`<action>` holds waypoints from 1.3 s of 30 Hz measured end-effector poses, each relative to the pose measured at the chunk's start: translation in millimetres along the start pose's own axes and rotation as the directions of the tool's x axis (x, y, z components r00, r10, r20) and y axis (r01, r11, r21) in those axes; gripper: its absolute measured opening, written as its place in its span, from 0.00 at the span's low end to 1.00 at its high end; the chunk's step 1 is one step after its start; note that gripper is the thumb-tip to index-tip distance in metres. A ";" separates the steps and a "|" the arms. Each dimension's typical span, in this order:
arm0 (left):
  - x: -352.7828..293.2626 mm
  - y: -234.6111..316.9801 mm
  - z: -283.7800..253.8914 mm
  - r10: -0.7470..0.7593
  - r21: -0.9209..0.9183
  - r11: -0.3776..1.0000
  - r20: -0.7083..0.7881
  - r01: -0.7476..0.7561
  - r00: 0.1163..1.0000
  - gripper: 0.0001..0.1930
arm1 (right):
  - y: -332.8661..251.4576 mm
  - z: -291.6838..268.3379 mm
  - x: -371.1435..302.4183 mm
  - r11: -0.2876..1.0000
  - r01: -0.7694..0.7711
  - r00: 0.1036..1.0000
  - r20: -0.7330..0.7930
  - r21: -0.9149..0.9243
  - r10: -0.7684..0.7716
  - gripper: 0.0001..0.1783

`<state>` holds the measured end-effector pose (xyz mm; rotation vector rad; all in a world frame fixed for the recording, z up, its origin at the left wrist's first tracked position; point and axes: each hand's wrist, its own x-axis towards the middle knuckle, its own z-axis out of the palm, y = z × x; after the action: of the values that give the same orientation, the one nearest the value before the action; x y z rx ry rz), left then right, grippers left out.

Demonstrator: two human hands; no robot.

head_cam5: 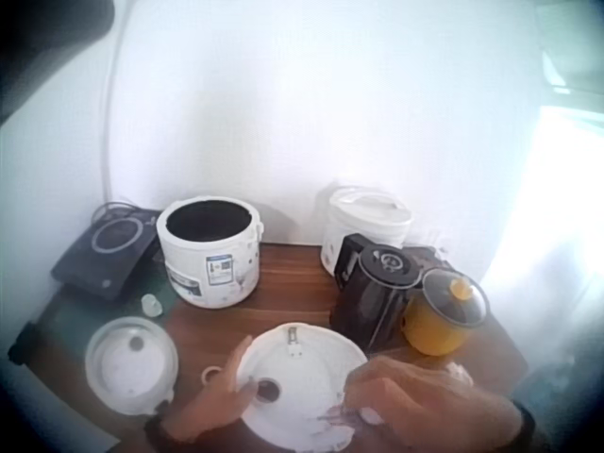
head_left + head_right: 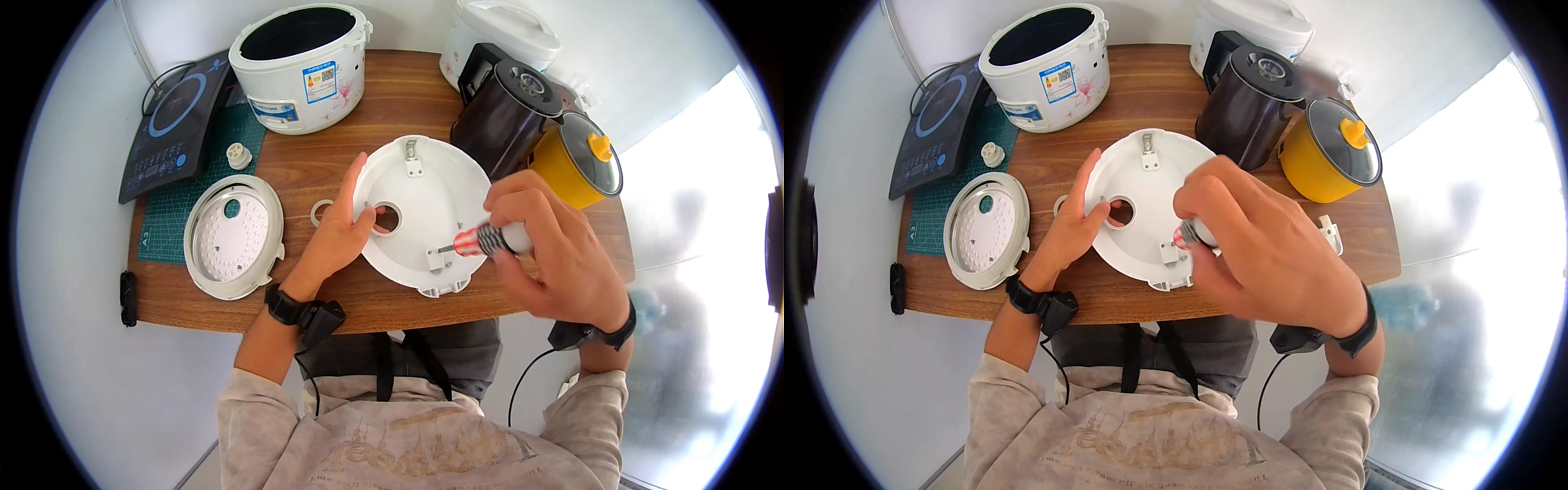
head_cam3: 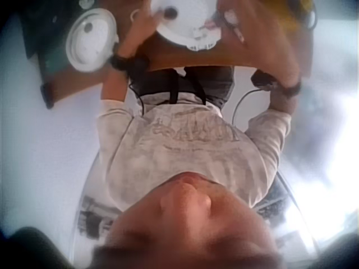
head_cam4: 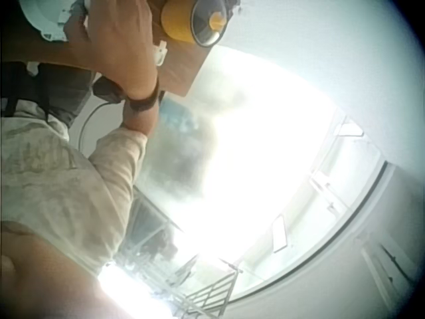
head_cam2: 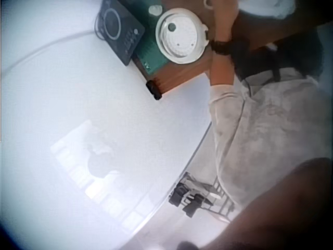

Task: The person assembles a white plastic appliance lid by inserting a small white cylindrical component into a central hole and securing it with screws using a screwdriver. The person then places a small circular part into the center of the lid.

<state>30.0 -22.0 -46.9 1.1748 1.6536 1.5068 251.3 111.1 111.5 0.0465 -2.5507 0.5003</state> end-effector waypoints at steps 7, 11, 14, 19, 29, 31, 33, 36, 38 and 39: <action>0.2 2.2 0.1 -0.043 -0.042 0.998 0.008 0.043 0.999 0.39 | -0.8 -4.2 -2.2 0.896 -0.065 0.994 0.051 -0.440 0.097 0.16; 0.5 1.8 0.0 -0.025 -0.021 0.999 0.008 0.025 1.000 0.39 | -2.9 -12.5 3.0 0.958 -0.073 0.993 0.074 -0.276 0.097 0.18; 0.3 6.0 0.9 -0.064 -0.058 0.996 0.015 0.064 0.998 0.39 | -0.8 -10.2 0.7 0.988 -0.059 0.995 0.072 -0.141 0.070 0.19; 0.7 0.8 0.0 -0.008 0.007 1.000 0.004 0.008 1.000 0.39 | -8.7 -7.0 -1.5 0.961 -0.128 0.988 0.051 -0.244 0.144 0.19; 2.9 -9.9 -1.1 -0.003 -0.036 0.999 0.016 0.004 1.000 0.39 | -9.1 -6.0 -1.3 0.980 -0.161 0.983 0.071 -0.115 0.170 0.20; 1.8 -10.7 -1.6 0.012 0.007 1.000 0.003 -0.012 1.000 0.39 | -12.9 -10.9 -5.3 0.975 -0.194 0.968 0.139 -0.109 0.208 0.21; 0.9 -8.5 -0.1 0.021 0.056 0.998 -0.010 -0.021 1.000 0.38 | -18.8 -16.1 -4.2 0.963 -0.210 0.954 0.179 -0.169 0.239 0.21; -2.1 1.6 0.9 -0.056 0.017 0.998 -0.008 0.056 0.998 0.38 | -25.6 -17.1 -0.5 0.928 -0.203 0.949 0.171 -0.313 0.265 0.21; -0.3 0.9 2.2 -0.032 0.011 0.999 -0.005 0.032 0.999 0.38 | -27.5 -15.7 0.8 0.887 -0.197 0.947 0.154 -0.417 0.283 0.21; -0.2 -0.6 1.5 -0.021 0.009 1.000 -0.010 0.021 1.000 0.38 | -27.3 -11.9 -0.6 0.872 -0.172 0.960 0.120 -0.458 0.252 0.21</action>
<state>31.3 -21.5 -47.7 1.1530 1.6760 1.4956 261.4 89.9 129.9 -0.3780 -2.7988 -0.0250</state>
